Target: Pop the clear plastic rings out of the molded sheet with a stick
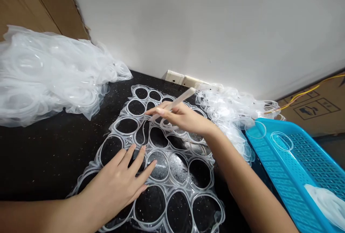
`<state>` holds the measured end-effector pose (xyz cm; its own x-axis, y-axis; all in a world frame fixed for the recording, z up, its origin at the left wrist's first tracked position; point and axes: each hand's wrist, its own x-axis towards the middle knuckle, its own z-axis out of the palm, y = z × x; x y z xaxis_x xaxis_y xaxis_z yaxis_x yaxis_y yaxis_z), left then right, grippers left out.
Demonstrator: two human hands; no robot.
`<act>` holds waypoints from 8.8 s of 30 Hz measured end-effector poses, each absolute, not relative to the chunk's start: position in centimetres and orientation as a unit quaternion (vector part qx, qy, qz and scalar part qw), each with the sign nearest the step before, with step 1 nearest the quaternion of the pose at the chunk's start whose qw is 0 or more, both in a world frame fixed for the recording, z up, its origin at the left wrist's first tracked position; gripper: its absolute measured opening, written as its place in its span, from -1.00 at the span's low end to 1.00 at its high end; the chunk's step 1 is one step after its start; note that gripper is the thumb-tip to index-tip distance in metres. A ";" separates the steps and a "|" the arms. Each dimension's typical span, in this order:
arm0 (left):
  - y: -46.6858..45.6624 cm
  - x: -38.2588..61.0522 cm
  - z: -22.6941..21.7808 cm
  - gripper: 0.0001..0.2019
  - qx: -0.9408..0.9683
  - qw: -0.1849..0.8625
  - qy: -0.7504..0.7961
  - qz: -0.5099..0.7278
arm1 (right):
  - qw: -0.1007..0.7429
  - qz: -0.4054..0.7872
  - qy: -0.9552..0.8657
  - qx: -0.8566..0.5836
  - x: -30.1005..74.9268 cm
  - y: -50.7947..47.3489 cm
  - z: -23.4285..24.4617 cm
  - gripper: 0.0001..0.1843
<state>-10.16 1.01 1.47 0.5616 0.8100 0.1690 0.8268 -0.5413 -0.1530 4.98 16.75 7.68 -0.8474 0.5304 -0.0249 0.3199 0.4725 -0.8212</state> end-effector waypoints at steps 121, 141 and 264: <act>0.2 -13.9 0.9 -0.54 -0.845 0.021 -0.532 -0.050 | 0.159 -0.056 -0.941 -0.294 -3.5 17.4 4.7 -0.77; 2.8 -15.9 3.9 -0.70 -0.843 -0.075 -0.495 -0.197 | 0.165 0.535 -0.722 -0.407 6.2 12.9 11.5 -0.73; 5.2 -5.1 7.6 -0.63 -0.630 -0.556 -0.414 -0.350 | 0.577 0.628 -0.379 -0.358 10.5 8.3 8.0 -0.52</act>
<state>-5.09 5.15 7.62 0.4123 0.9108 -0.0201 0.1326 -0.0381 0.9904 10.47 8.30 7.96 -0.0770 0.9970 -0.0125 -0.4532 -0.0461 -0.8902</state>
